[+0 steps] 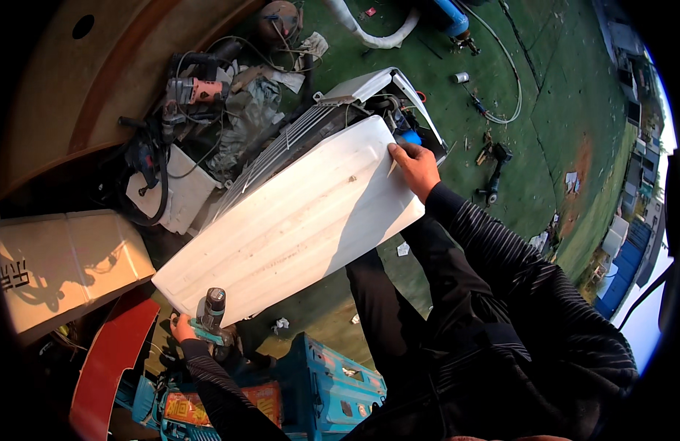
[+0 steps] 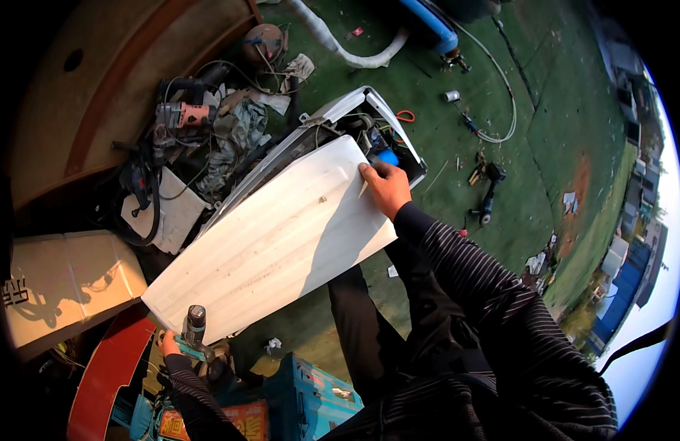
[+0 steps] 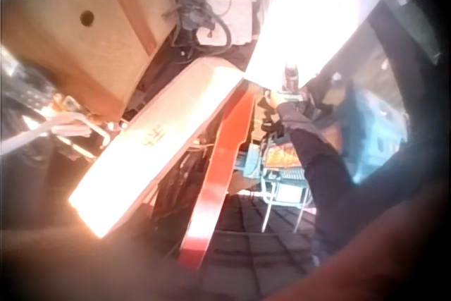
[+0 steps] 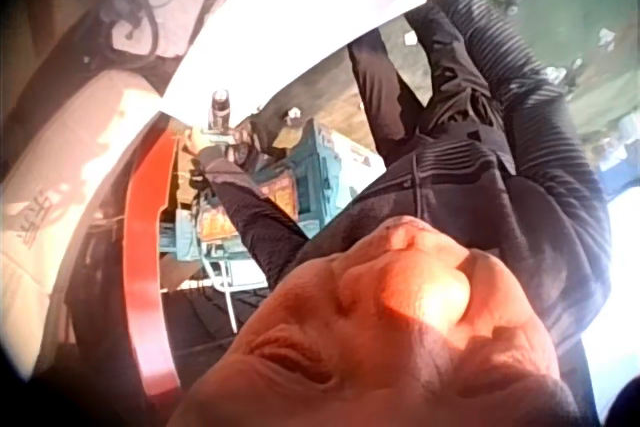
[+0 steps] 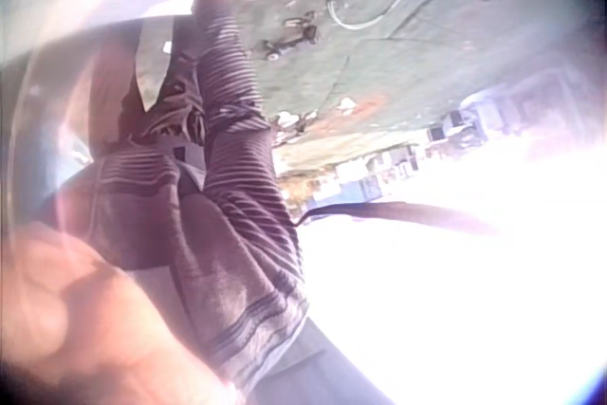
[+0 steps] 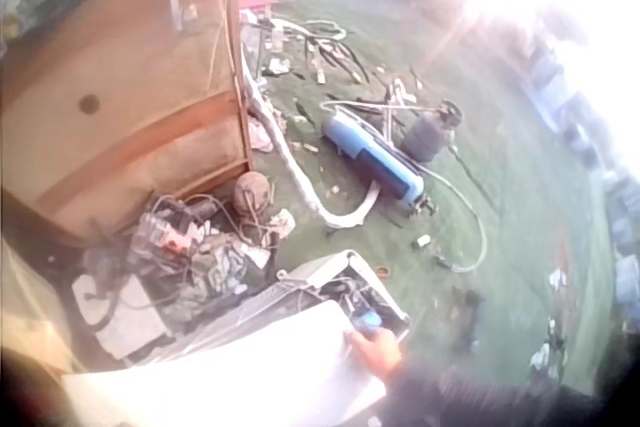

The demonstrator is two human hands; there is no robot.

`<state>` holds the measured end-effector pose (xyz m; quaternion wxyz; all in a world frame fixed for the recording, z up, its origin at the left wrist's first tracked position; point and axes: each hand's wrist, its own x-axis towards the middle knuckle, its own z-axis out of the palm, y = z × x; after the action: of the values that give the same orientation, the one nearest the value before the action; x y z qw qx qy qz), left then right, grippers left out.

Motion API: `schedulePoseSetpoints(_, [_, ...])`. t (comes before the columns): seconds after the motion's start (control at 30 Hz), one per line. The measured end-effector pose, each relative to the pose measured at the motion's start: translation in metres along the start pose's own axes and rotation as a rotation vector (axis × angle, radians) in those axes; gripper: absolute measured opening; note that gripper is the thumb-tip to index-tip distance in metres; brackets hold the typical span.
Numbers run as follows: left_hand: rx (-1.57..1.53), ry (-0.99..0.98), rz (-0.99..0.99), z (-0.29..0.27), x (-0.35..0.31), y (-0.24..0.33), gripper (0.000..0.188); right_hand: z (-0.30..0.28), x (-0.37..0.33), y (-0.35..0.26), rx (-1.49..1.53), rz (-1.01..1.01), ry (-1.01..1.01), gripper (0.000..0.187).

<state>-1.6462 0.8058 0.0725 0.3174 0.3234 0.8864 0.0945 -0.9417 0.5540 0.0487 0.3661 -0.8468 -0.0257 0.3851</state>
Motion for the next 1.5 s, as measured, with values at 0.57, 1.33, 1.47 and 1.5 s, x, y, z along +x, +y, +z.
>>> schedulePoseSetpoints(0.57, [-0.294, -0.22, -0.04, -0.007, -0.067, 0.008, 0.054, -0.028, 0.001, -0.035, -0.132, -0.217, 0.332, 0.06])
schedulePoseSetpoints(1.33, [-0.2, -0.169, -0.041, 0.069, -0.111, 0.008, 0.068, -0.033, 0.068, -0.033, -0.484, -0.196, 0.178, 0.086])
schedulePoseSetpoints(1.47, [-0.166, -0.163, 0.011, 0.074, -0.115, -0.001, 0.078, -0.04, 0.067, -0.048, -0.504, -0.165, 0.083, 0.087])
schedulePoseSetpoints(1.5, [-0.183, -0.181, 0.007, 0.074, -0.116, -0.002, 0.079, -0.042, 0.07, -0.047, -0.506, -0.154, 0.072, 0.086])
